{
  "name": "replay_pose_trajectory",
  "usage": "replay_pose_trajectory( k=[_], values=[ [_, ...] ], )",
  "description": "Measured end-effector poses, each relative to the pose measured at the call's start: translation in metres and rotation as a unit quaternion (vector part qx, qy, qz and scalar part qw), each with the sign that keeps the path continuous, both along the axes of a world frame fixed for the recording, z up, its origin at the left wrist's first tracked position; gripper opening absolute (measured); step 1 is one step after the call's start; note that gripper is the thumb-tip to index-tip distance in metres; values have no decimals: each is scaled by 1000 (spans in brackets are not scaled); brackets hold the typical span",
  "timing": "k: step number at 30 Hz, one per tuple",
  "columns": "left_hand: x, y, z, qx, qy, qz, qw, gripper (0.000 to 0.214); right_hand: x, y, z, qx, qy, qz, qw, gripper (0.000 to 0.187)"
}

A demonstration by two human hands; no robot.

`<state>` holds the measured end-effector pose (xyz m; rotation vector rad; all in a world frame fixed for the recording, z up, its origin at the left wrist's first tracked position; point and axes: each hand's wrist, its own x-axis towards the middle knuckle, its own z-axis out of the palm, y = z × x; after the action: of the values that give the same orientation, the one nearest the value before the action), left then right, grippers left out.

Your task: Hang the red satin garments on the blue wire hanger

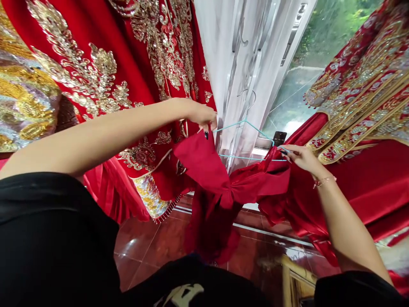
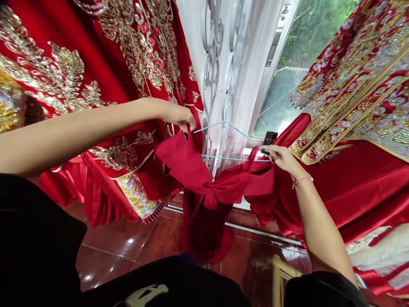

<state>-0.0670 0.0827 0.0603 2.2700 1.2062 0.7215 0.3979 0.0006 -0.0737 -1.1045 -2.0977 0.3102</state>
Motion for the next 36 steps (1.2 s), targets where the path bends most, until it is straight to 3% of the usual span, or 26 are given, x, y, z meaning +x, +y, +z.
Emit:
replay_pose_trajectory(
  k=[2, 4, 6, 9, 13, 17, 22, 24, 26, 29, 31, 33, 36],
  values=[
    [19, 4, 3, 13, -13, -1, 1000, 10, -1, -4, -3, 4, 3, -1, 1000, 39],
    [27, -7, 1, 15, 20, -33, 999, 11, -2, -8, -6, 9, 5, -3, 1000, 39],
    [23, -32, -2, 43, 53, -55, 996, 23, -3, -12, -9, 13, 14, -1, 1000, 39],
    [6, -80, -10, 156, 60, -37, 985, 46, -6, -14, -15, 5, 24, 10, 1000, 40],
    [2, -115, -28, 266, 152, -8, 952, 44, -13, -12, -21, -27, 10, 36, 999, 44],
    [32, -103, -49, 255, 211, 43, 943, 43, -21, -19, -16, -2, -22, 25, 999, 42],
    [55, -82, -57, 289, 207, 88, 930, 45, -24, -67, 6, 99, -65, -81, 990, 59],
    [53, -78, -57, 302, 199, 79, 929, 46, -21, -85, 9, 77, -49, -65, 994, 54],
    [50, -77, -57, 310, 187, 68, 930, 47, -16, -92, 3, 2, -60, -21, 998, 43],
    [47, -75, -58, 305, 181, 69, 932, 46, -5, -83, -11, -103, -127, 29, 986, 39],
    [48, -73, -59, 295, 186, 79, 934, 46, 2, -72, -13, -109, -152, 36, 982, 45],
    [49, -71, -60, 288, 194, 85, 934, 46, 6, -61, -2, -65, -156, 31, 985, 50],
    [49, -69, -61, 285, 204, 64, 934, 50, 1, -48, 35, 18, -183, 29, 982, 52]
  ],
)
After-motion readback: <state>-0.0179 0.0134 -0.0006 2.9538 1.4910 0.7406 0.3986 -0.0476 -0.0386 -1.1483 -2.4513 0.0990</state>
